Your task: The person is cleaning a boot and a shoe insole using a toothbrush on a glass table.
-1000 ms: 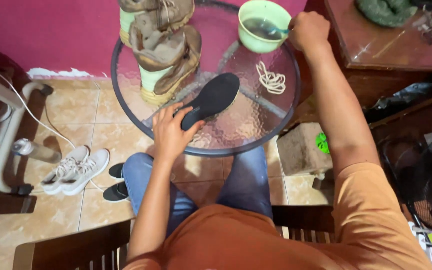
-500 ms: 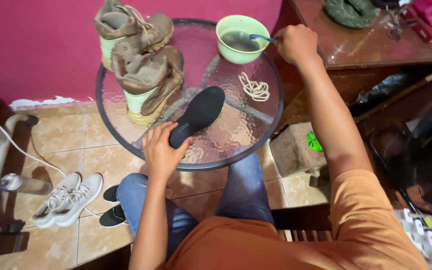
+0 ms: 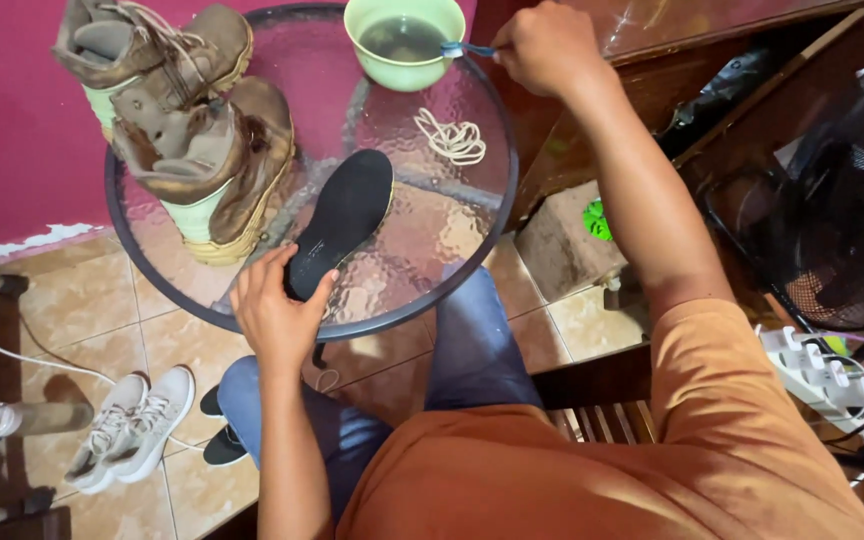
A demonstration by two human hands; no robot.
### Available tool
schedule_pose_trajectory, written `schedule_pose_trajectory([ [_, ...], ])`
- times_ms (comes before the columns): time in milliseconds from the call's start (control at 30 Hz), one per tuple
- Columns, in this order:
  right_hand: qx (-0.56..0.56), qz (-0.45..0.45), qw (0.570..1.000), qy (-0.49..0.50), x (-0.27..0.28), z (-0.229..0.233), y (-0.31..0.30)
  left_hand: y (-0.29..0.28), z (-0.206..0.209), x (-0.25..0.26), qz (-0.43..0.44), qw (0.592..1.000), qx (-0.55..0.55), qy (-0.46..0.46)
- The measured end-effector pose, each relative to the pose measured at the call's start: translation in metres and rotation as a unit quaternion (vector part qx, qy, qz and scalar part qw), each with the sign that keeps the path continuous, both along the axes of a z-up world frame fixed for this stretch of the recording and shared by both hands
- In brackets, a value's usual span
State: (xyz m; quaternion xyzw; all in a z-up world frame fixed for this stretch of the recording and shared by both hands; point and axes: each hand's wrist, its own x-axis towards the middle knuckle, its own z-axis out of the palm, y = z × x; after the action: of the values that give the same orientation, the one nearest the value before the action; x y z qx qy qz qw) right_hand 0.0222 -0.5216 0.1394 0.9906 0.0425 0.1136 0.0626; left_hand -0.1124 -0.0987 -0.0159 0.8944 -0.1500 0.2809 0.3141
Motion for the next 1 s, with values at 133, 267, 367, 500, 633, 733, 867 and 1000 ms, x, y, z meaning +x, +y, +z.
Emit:
schedule_pose_trajectory([
  [133,0.026,0.02,0.999,0.024,-0.038,0.005,-0.001,0.002,0.0,0.0,-0.007,1.0,0.011,-0.005],
  [267,0.291,0.122,0.947,-0.066,-0.079,-0.043,0.011,0.001,0.003,-0.002,-0.016,1.0,0.023,-0.011],
  [367,0.43,0.128,0.891,-0.063,-0.1,-0.099,0.042,0.002,0.002,-0.003,-0.02,1.0,0.005,-0.003],
  [500,0.445,0.097,0.889,-0.037,-0.143,-0.133,0.095,0.001,-0.011,0.002,-0.023,0.999,0.014,-0.017],
  [633,0.42,0.103,0.901,-0.026,-0.164,-0.12,0.119,0.001,-0.012,0.003,-0.02,0.999,0.024,-0.005],
  [733,0.393,0.152,0.907,-0.02,-0.158,-0.127,0.119,0.0,-0.01,0.004,-0.022,0.999,0.033,-0.008],
  [867,0.214,0.059,0.971,-0.088,-0.135,-0.159,0.08,0.0,-0.012,0.001,-0.024,0.999,0.029,-0.002],
  [1000,0.284,0.086,0.954,-0.048,-0.148,-0.168,0.098,-0.001,-0.016,0.006,-0.017,1.0,0.022,-0.007],
])
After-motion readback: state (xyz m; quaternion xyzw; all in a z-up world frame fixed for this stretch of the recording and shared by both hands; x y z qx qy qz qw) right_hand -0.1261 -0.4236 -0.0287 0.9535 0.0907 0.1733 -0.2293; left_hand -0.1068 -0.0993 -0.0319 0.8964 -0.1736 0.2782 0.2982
